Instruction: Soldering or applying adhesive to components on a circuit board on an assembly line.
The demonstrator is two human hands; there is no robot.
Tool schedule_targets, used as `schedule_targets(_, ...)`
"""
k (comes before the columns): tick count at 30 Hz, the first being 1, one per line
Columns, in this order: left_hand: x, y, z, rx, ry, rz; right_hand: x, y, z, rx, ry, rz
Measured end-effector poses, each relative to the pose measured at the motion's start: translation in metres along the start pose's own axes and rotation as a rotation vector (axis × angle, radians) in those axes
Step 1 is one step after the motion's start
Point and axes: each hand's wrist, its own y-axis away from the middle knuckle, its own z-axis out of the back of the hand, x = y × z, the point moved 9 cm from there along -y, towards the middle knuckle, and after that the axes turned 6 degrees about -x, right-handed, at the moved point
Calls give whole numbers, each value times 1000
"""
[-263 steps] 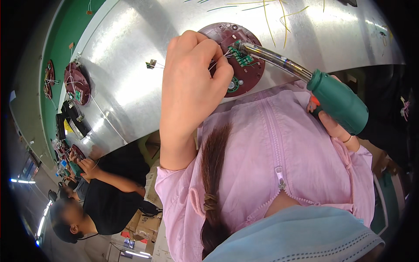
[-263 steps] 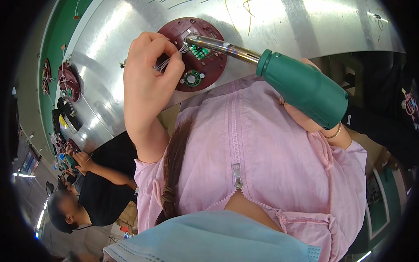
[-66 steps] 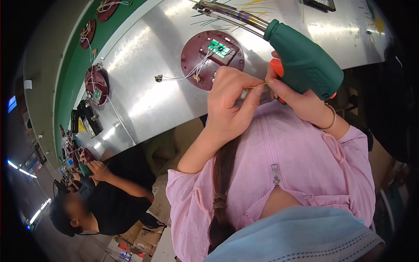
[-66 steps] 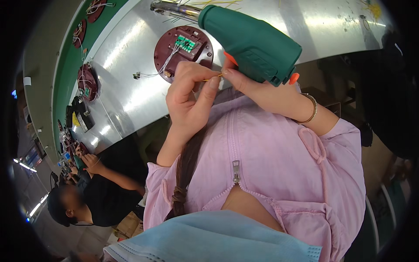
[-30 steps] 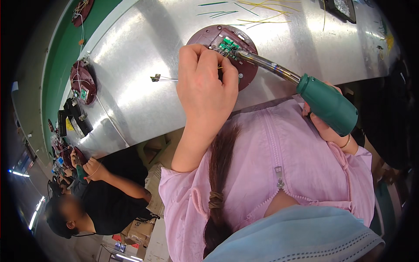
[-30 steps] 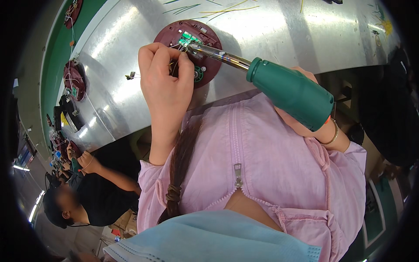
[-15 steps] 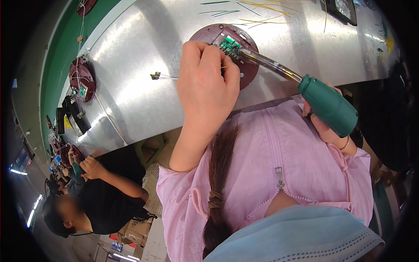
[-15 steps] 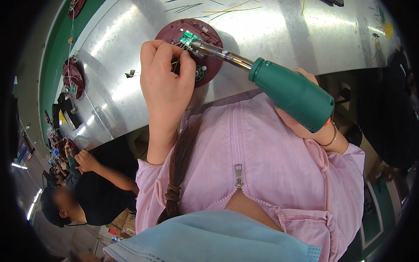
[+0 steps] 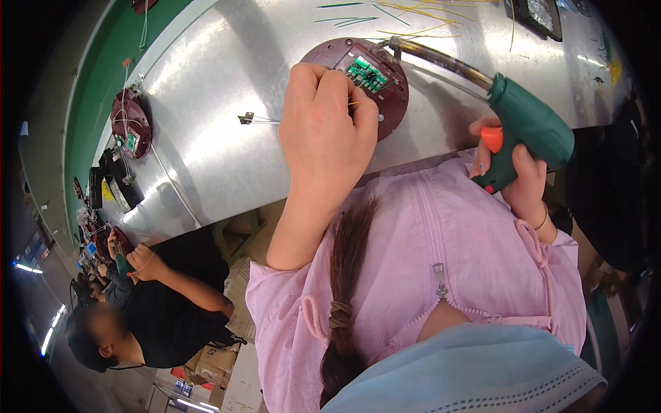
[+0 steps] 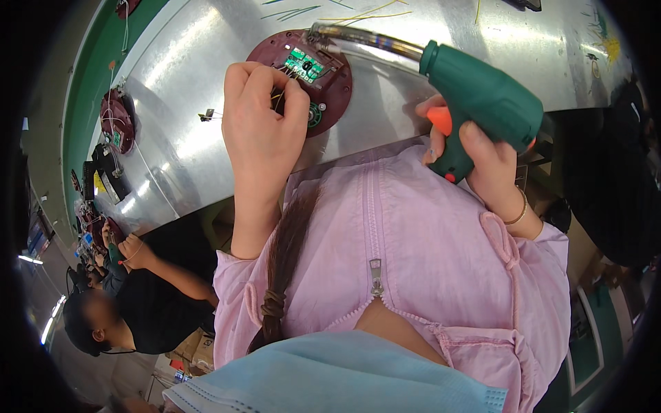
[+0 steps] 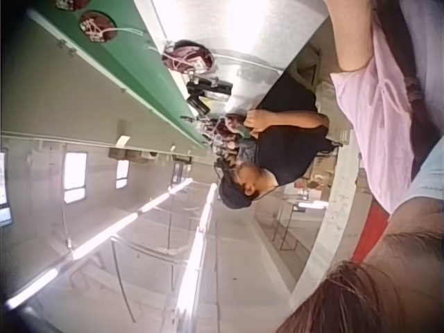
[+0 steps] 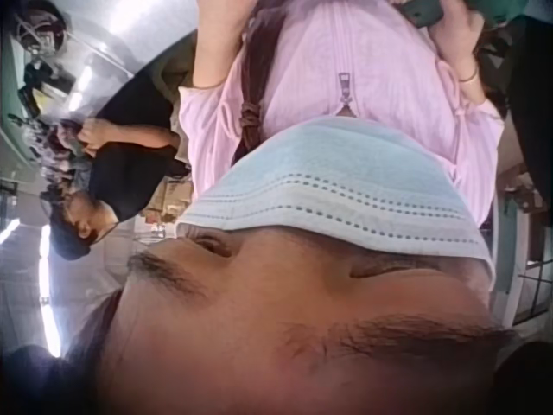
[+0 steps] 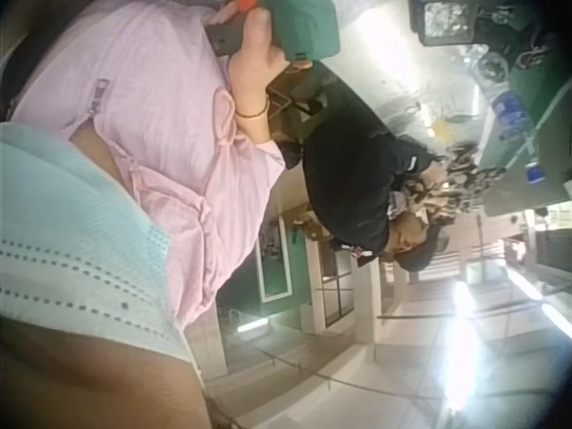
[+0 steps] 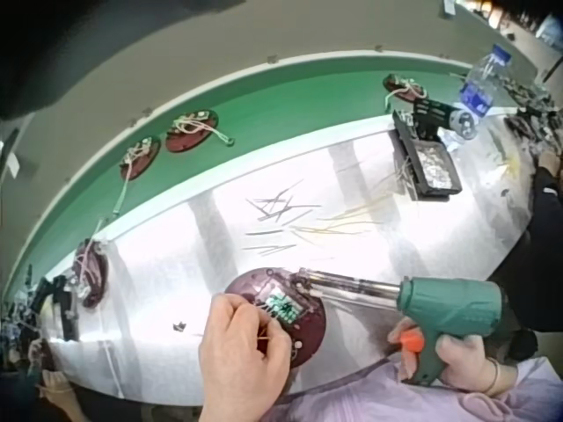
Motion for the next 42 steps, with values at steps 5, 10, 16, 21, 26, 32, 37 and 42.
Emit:
schedule_targets(5, -4, 2, -1, 13, 1, -34, -5, -13, -11, 78, -242, -87)
schedule_targets(10, -18, 5, 10, -71, -33, -98, 8, -20, -43, 144, -7, -83)
schedule_targets(16, -44, 13, 10, -25, -44, -184, 21, -21, -82, 299, 267, 92)
schedule_targets(21, -51, 14, 9, 17, 4, -165, 12, -18, -82, 181, 237, 78)
schedule_targets(26, -49, 21, 11, 36, 251, -221, 22, -16, -82, 221, 295, 181)
schedule_targets(32, -43, 28, 16, 20, 411, -225, 26, -17, -78, 200, 336, 233)
schedule_targets(37, -46, 26, 18, -27, 474, -281, 22, -18, -71, 194, 296, 181)
schedule_targets(42, -20, 19, 23, -106, 403, -136, 16, -16, -45, 250, 215, 45)
